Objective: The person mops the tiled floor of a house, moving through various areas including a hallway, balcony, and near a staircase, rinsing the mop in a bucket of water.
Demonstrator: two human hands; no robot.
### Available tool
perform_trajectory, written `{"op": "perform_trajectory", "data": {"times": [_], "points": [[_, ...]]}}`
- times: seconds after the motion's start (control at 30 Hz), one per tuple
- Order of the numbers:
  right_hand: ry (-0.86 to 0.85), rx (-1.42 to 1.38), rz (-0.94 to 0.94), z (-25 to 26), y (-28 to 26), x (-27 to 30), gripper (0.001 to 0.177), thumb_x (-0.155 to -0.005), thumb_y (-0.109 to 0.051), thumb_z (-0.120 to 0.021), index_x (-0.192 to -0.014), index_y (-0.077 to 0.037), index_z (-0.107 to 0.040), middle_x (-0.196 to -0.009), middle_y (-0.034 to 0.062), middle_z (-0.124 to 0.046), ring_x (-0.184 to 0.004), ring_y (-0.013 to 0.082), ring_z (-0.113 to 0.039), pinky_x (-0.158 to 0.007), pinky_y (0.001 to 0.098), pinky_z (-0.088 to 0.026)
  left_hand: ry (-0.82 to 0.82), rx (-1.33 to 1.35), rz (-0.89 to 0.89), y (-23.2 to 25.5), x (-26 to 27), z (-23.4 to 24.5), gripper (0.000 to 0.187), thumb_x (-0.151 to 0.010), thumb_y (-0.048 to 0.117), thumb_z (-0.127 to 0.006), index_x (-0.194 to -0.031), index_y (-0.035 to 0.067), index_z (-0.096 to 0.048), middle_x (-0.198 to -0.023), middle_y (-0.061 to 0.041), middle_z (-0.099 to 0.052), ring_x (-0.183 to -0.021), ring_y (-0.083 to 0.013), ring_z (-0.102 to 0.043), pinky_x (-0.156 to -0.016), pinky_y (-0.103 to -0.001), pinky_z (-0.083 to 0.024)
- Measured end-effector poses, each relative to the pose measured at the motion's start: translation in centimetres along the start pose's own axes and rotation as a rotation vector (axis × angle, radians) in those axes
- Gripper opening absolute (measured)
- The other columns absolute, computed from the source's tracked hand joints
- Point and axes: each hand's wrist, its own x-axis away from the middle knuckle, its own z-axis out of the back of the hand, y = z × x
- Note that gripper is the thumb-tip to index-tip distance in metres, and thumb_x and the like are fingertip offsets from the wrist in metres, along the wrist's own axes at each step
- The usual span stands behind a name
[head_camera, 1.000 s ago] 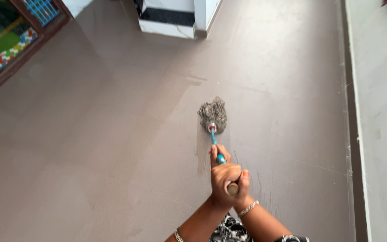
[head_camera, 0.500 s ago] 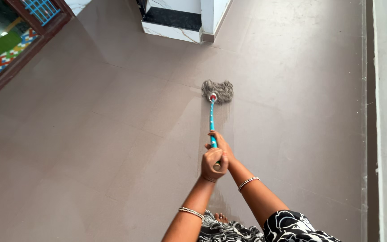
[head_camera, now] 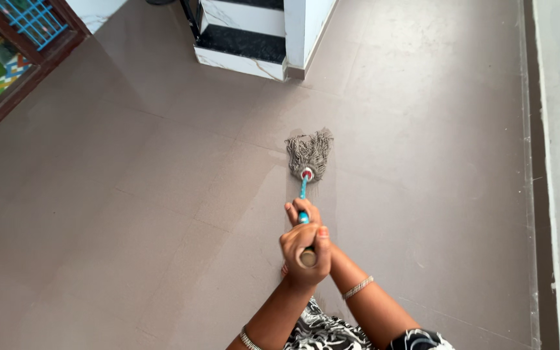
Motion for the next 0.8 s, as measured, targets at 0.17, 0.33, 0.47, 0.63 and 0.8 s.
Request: {"op": "perform_trajectory", "data": {"times": [0.17, 0.33, 0.47, 0.63, 0.8], "points": [[0.028, -0.082, -0.011, -1.7, 5.1, -10.1, 0.034, -0.096, -0.005, -0.07, -0.081, -0.003, -0.04, -0.075, 0.0088, -0.036, -0.068, 0.0223, -0.033, -0.061, 0.0388, -0.033, -0.021, 0.024, -0.035, -8.5, -7.2, -2.1, 0.03, -0.091, -0.002, -0.058, -0.065, 0.002, -0.042, -0.057, -0.01, -0.048, -0.048, -0.0261, -0.047, -0.05, -0.037, -0.039], [0.007, 0.036, 0.194, -4.6, 12.3, -20.7, 0.029, -0.095, -0.002, -0.071, -0.081, -0.004, -0.045, -0.074, 0.0079, -0.044, -0.073, 0.0245, -0.043, -0.066, 0.0395, -0.039, -0.043, -0.033, 0.005, -19.6, -13.2, -2.6, 0.029, -0.093, 0.0, -0.057, -0.067, 0.0, -0.045, -0.06, -0.014, -0.049, -0.051, -0.0296, -0.049, -0.052, -0.038, -0.041], [-0.081, -0.058, -0.032, -6.2, 16.4, -25.6, 0.021, -0.09, -0.005, -0.074, -0.084, -0.002, -0.054, -0.083, 0.0093, -0.05, -0.074, 0.0273, -0.053, -0.068, 0.0392, -0.048, -0.103, -0.052, 0.016, -26.3, -17.0, -1.6, 0.029, -0.094, 0.0, -0.055, -0.067, 0.001, -0.046, -0.06, -0.014, -0.051, -0.052, -0.0302, -0.052, -0.053, -0.038, -0.042], [0.022, 0.302, -0.008, -7.7, 16.5, -30.6, 0.029, -0.085, -0.008, -0.082, -0.077, -0.001, -0.055, -0.077, 0.0093, -0.055, -0.074, 0.0294, -0.05, -0.063, 0.0405, -0.043, -0.126, -0.022, 0.104, -28.1, -23.8, -1.4, 0.034, -0.094, 0.0, -0.058, -0.064, -0.001, -0.044, -0.055, -0.013, -0.046, -0.046, -0.0261, -0.043, -0.049, -0.037, -0.036], [0.329, -0.295, 0.111, -12.1, 18.0, -35.5, 0.028, -0.092, -0.008, -0.074, -0.091, 0.001, -0.048, -0.081, 0.0115, -0.044, -0.072, 0.0232, -0.045, -0.07, 0.0393, -0.045, -0.13, 0.031, 0.129, -27.9, -30.8, -2.0, 0.032, -0.094, 0.002, -0.059, -0.066, -0.001, -0.045, -0.055, -0.011, -0.044, -0.044, -0.0221, -0.043, -0.048, -0.035, -0.036]]}}
